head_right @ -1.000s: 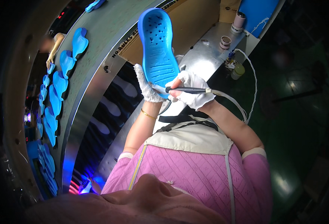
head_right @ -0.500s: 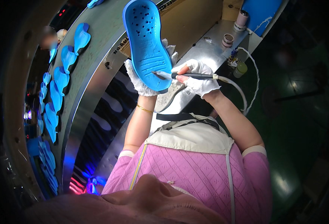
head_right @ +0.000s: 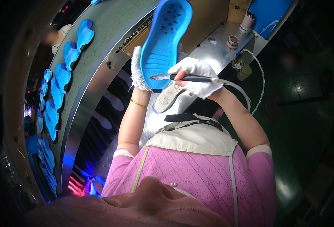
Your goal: The person walks to an assembly line workstation, puts down a cup, and repeatedly takes shoe soles from an upper tray, applies liquid onto them with a handheld brush tool, and places them onto a conveyor.
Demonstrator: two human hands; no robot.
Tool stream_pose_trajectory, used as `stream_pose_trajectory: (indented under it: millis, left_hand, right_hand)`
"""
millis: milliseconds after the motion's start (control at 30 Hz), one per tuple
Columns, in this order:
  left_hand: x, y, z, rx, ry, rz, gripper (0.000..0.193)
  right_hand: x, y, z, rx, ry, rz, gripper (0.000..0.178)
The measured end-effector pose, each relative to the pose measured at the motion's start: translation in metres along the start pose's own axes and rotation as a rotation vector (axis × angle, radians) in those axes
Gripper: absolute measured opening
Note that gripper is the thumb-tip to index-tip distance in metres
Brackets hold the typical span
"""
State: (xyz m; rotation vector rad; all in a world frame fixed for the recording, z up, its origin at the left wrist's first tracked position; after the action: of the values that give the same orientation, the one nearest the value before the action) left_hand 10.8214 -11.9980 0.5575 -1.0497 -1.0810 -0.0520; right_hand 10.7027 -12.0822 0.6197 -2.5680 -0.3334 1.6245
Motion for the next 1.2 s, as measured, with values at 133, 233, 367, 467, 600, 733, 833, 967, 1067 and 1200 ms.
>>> stream_pose_trajectory:
  millis: [133,233,367,467,600,733,833,967,1067,1200]
  left_hand:
    - [-0.004,-0.005,-0.007,0.103,0.081,-0.037,0.057]
    - [-0.023,-0.009,-0.007,0.131,0.298,-0.050,0.045]
    - [-0.029,-0.003,-0.007,0.161,0.305,-0.224,0.033]
    - [-0.029,-0.012,-0.010,0.169,0.312,-0.270,0.033]
    - [-0.028,-0.029,-0.009,0.133,0.376,-0.354,0.034]
    - [-0.038,-0.032,-0.013,0.110,0.381,-0.305,0.037]
    - [-0.056,-0.032,-0.018,0.040,0.317,-0.113,0.047]
    - [-0.065,-0.052,0.002,-0.076,0.334,0.124,0.062]
    - [-0.064,-0.066,0.015,-0.126,0.308,0.197,0.069]
    - [-0.045,-0.045,0.029,-0.139,0.200,0.273,0.066]
  right_hand:
    - [0.005,-0.004,-0.008,-0.119,0.067,0.217,0.011]
    - [0.024,0.001,-0.008,-0.186,-0.036,0.194,0.012]
    - [0.036,0.011,-0.008,-0.322,-0.331,-0.015,0.011]
    - [0.021,0.034,-0.015,-0.191,-0.193,0.177,0.009]
    - [0.026,0.043,-0.010,-0.298,-0.251,0.333,0.014]
    - [0.004,0.063,-0.007,-0.183,-0.237,0.243,0.011]
    - [0.011,0.066,-0.006,0.006,-0.287,0.092,0.011]
    - [0.008,0.142,-0.009,0.426,-0.371,0.133,0.011]
    - [0.010,0.176,-0.005,0.647,-0.117,-0.132,0.010]
    - [0.013,0.083,0.003,0.290,-0.069,0.071,0.008]
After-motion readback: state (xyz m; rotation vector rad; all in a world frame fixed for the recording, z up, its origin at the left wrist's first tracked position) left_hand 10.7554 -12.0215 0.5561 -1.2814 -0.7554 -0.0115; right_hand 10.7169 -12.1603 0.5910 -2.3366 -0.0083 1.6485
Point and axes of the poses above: each hand's wrist, its own z-axis away from the middle knuckle, its own y-axis out of the back of the hand, x = y × z, the point moved 10 cm from there along -z, towards the middle knuckle, and after that the axes turned 7 degrees about -z, right-handed, at the moved point
